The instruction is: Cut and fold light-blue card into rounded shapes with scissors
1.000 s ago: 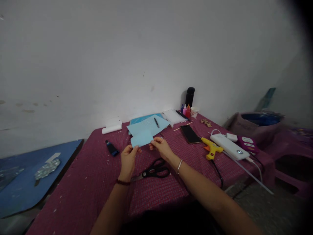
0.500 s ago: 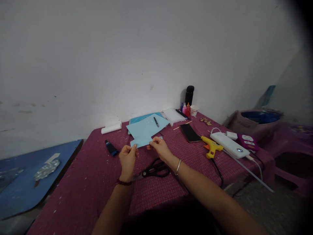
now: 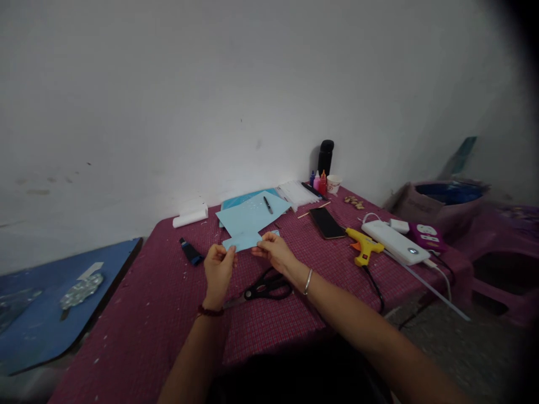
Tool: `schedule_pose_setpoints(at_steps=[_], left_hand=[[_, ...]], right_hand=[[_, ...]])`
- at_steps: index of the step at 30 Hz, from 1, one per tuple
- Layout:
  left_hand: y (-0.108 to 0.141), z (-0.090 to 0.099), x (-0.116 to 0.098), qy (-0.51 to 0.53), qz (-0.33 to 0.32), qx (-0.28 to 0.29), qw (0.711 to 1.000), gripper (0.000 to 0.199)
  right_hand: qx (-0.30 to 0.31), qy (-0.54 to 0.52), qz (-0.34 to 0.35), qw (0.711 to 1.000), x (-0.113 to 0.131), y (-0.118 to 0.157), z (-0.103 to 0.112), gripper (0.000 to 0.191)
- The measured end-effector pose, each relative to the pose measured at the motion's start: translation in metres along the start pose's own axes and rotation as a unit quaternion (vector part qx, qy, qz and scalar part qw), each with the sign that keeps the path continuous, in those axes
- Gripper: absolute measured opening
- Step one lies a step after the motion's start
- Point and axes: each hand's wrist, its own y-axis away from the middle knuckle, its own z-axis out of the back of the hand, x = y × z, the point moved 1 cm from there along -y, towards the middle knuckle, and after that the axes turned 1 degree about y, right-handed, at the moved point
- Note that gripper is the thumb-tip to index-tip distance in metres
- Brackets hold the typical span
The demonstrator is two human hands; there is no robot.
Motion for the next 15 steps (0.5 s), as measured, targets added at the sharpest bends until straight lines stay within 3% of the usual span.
schedule_pose_setpoints(at_steps=[4, 7, 9, 11, 13, 15], left_hand=[[-0.003, 0.003, 0.007, 0.074, 0.013, -0.025, 0.997, 0.031], [-0.002, -0.002, 0.019, 0.214, 0.121, -0.041, 0.969, 0.031], [0.003, -0.011, 0.025, 0.253, 0.199, -0.001, 0.947, 0.029], [0.011, -0.021, 0.028, 0.258, 0.239, 0.078, 0.933, 0.030], [0.017, -0.029, 0.029, 0.271, 0.246, 0.132, 0.921, 0.025], [0.020, -0.032, 0.029, 0.285, 0.222, 0.126, 0.924, 0.020]], right_hand=[[0.013, 0.017, 0.029, 0.999, 0.004, 0.001, -0.002, 0.031], [0.019, 0.088, 0.115, 0.989, 0.011, 0.001, -0.002, 0.036], [0.024, 0.159, 0.175, 0.971, 0.015, 0.002, -0.002, 0.045], [0.029, 0.216, 0.212, 0.953, 0.018, 0.004, -0.003, 0.052], [0.039, 0.250, 0.219, 0.942, 0.018, 0.007, -0.005, 0.056], [0.053, 0.275, 0.217, 0.935, 0.016, 0.012, -0.009, 0.058]])
